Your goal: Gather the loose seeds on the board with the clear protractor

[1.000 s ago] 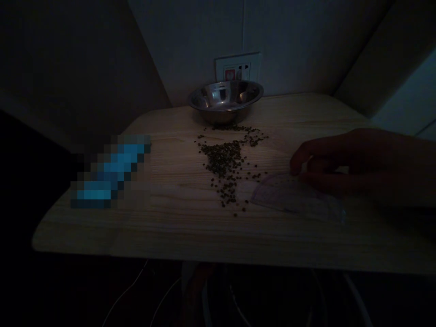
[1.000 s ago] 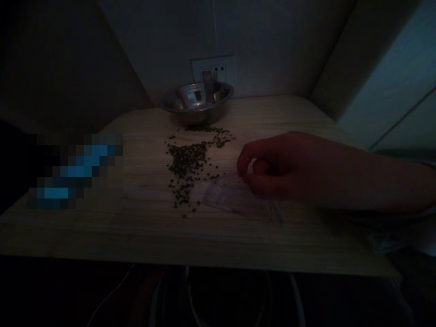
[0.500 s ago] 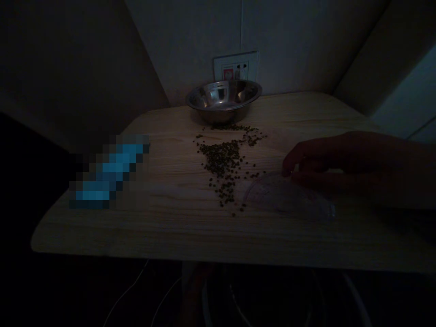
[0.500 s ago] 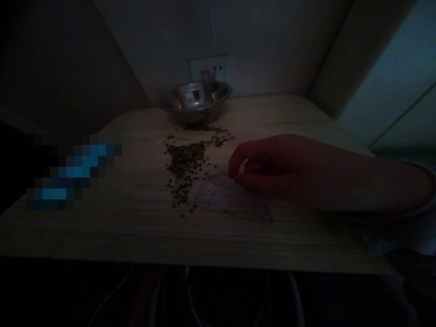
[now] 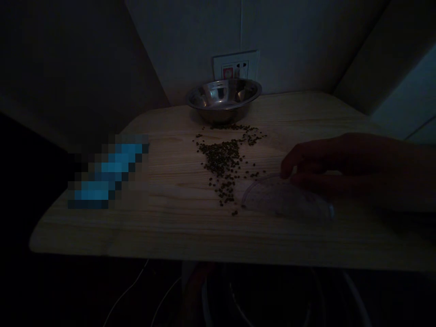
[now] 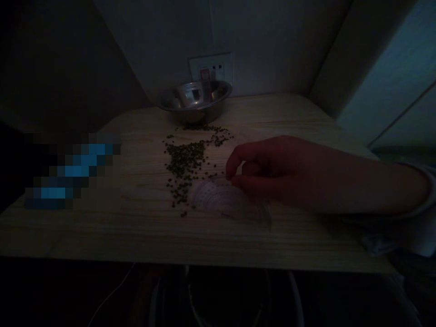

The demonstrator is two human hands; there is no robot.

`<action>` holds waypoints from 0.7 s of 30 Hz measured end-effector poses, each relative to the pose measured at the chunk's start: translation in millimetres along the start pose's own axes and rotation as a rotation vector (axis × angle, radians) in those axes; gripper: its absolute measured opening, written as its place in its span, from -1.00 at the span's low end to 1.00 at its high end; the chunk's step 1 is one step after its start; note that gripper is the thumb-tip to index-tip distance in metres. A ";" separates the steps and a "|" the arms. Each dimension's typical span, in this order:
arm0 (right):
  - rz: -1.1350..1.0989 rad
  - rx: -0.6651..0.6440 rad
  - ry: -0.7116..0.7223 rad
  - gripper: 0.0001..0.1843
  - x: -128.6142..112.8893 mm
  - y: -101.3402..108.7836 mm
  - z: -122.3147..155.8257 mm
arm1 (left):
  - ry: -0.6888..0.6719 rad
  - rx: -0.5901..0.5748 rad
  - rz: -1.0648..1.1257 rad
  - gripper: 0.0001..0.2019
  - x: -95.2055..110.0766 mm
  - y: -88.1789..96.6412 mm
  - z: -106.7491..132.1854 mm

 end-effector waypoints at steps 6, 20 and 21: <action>-0.010 0.004 -0.005 -0.63 2.8 2.0 -1.6 | -0.015 0.000 -0.011 -0.62 0.0 1.8 0.6; -0.045 -0.026 0.011 -0.65 -4.4 -1.7 -1.1 | -0.016 -0.005 -0.003 -0.57 -0.2 0.8 -1.4; -0.042 -0.027 0.013 -0.65 -5.0 -1.9 -1.8 | -0.009 -0.002 -0.003 -0.59 -0.7 1.2 -1.2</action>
Point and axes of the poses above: each hand's wrist, its own z-axis away from the middle knuckle, its own y-axis out of the back of the hand, x = y × z, the point moved 4 cm from there along -z, towards the middle knuckle, and after that the axes turned 8 degrees about -x, right-handed, at the moved point
